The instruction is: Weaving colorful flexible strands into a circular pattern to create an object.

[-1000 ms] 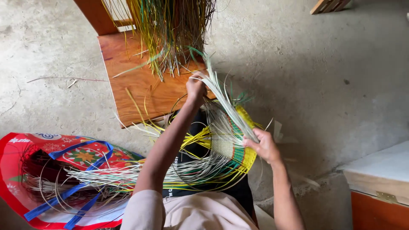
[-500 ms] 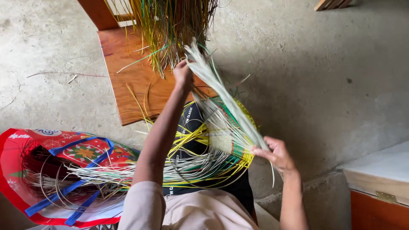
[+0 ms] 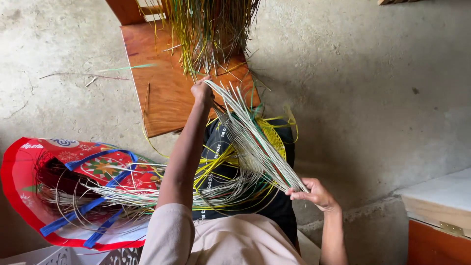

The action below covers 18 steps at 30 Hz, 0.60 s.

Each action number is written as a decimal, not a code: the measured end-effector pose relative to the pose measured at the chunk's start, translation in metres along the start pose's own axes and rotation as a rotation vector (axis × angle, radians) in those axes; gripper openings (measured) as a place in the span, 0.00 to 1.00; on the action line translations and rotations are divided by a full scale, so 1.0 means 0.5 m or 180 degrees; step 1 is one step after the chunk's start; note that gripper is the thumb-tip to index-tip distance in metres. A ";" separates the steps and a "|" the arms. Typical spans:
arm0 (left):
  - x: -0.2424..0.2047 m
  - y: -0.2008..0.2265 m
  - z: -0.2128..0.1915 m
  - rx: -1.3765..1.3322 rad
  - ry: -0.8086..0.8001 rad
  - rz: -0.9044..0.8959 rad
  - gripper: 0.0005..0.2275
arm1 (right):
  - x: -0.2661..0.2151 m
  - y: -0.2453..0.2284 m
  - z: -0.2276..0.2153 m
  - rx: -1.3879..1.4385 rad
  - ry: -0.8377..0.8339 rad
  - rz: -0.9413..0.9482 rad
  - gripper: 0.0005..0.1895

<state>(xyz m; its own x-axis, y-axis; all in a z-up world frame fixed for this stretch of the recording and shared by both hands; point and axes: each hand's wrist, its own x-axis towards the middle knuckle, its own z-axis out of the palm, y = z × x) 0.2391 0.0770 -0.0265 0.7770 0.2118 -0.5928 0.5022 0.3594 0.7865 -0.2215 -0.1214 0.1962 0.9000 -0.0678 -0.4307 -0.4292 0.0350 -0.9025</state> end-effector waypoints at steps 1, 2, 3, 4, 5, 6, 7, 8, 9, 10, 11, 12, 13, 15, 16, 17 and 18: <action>-0.012 -0.005 -0.002 -0.0117 -0.0022 -0.0144 0.05 | -0.004 0.022 -0.017 0.0088 -0.0025 0.0165 0.09; -0.024 -0.010 -0.005 -0.0233 -0.0043 -0.0288 0.05 | -0.009 0.044 -0.035 0.0176 -0.0050 0.0330 0.10; -0.040 -0.010 0.000 -0.0244 -0.0046 -0.0288 0.05 | -0.009 0.052 -0.033 0.0166 -0.0049 0.0325 0.10; -0.056 -0.010 0.006 -0.0212 -0.0028 -0.0188 0.04 | -0.008 0.062 -0.031 0.0099 0.0078 0.0286 0.11; -0.073 -0.014 0.003 -0.0177 0.0012 -0.0097 0.04 | -0.010 0.072 -0.029 0.0034 0.0190 0.0262 0.12; -0.058 -0.021 0.016 -0.0185 0.0031 -0.0103 0.04 | -0.001 0.092 -0.036 0.0025 0.0174 0.0274 0.12; -0.042 -0.030 0.028 0.0024 -0.0069 0.0743 0.08 | 0.005 0.116 -0.036 -0.0249 0.0470 -0.0045 0.11; -0.028 -0.039 0.041 0.0234 -0.0173 0.1589 0.12 | 0.010 0.141 -0.037 -0.0524 0.0764 -0.0365 0.10; -0.042 -0.011 0.037 0.0244 -0.0187 0.1591 0.12 | 0.010 0.142 -0.035 -0.0513 0.0776 -0.0364 0.10; -0.057 0.017 0.032 0.0464 -0.0199 0.1686 0.14 | 0.010 0.142 -0.032 -0.0669 0.0914 -0.0507 0.10; -0.071 0.047 0.027 0.0680 -0.0206 0.1786 0.16 | 0.012 0.142 -0.030 -0.0828 0.1046 -0.0655 0.11; -0.058 0.038 0.027 0.0685 -0.0213 0.1793 0.16 | 0.007 0.136 -0.024 -0.0819 0.1053 -0.0659 0.11; -0.042 0.030 0.024 0.0636 0.0009 0.1378 0.15 | 0.003 0.131 -0.017 -0.0244 0.0917 -0.0504 0.11; -0.009 0.004 0.011 0.0577 0.0232 0.0965 0.14 | -0.010 0.141 -0.022 0.0325 0.0769 -0.0349 0.11; 0.010 -0.016 0.002 0.0231 0.0329 0.0391 0.11 | -0.019 0.156 -0.033 0.0749 0.0499 -0.0435 0.15; 0.027 -0.036 -0.009 -0.0114 0.0428 -0.0188 0.08 | -0.029 0.171 -0.044 0.1171 0.0223 -0.0511 0.18; 0.021 -0.041 -0.008 -0.0119 0.0435 -0.0189 0.08 | -0.026 0.159 -0.048 0.1167 0.0216 -0.0506 0.18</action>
<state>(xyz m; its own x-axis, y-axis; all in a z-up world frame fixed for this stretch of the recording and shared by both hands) 0.2353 0.0754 -0.0497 0.6860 0.3101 -0.6582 0.5294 0.4079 0.7439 -0.2691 -0.1418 0.1302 0.9406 -0.1662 -0.2959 -0.2183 0.3712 -0.9025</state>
